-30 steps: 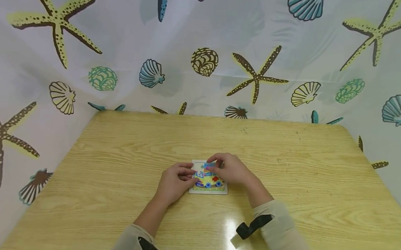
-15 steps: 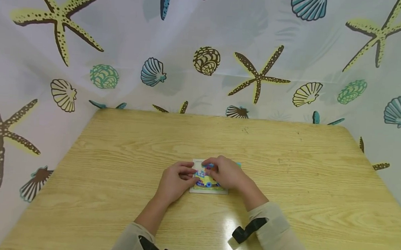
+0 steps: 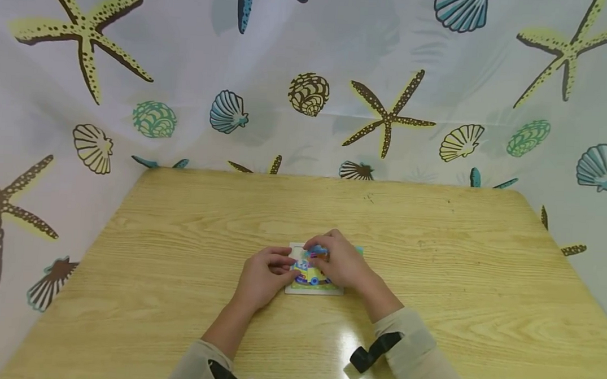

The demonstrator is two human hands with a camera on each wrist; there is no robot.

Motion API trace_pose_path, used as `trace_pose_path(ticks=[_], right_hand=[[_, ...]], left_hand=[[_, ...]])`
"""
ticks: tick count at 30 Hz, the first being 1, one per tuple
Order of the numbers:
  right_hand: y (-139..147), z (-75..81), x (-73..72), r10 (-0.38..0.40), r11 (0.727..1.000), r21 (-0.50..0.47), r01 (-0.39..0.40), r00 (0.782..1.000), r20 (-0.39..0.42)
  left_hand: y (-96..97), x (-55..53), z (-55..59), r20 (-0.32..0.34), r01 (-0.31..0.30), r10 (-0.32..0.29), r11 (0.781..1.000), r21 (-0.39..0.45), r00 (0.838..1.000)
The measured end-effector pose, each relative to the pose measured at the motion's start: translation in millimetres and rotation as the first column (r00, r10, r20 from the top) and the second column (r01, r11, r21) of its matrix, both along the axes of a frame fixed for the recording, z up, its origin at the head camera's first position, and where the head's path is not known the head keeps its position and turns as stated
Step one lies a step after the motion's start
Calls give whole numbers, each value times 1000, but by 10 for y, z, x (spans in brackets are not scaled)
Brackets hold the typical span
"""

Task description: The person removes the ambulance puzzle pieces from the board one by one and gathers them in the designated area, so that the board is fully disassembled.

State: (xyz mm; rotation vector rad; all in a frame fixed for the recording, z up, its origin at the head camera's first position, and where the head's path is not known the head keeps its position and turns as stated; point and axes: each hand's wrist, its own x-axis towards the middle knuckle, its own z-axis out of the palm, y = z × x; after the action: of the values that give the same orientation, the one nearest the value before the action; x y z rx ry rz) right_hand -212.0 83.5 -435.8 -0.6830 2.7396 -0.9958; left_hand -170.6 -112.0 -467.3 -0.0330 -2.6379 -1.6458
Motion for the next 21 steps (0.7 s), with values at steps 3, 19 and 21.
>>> trace_pose_path(ticks=[3,19,21], right_hand=[[17,-18,-28,-42,999,-26,43,999,13],[234,48,-117,-99,963,-224,149,970,221],[287,69,-127,-94,964,-223,144,971,222]], left_hand=[[1,0,-5,-1,1,-1,1000,11,1000],[4,13,9,-5,15,-15,1000,26,1000],[8,11,6,-9,14,-14,1000,24,1000]])
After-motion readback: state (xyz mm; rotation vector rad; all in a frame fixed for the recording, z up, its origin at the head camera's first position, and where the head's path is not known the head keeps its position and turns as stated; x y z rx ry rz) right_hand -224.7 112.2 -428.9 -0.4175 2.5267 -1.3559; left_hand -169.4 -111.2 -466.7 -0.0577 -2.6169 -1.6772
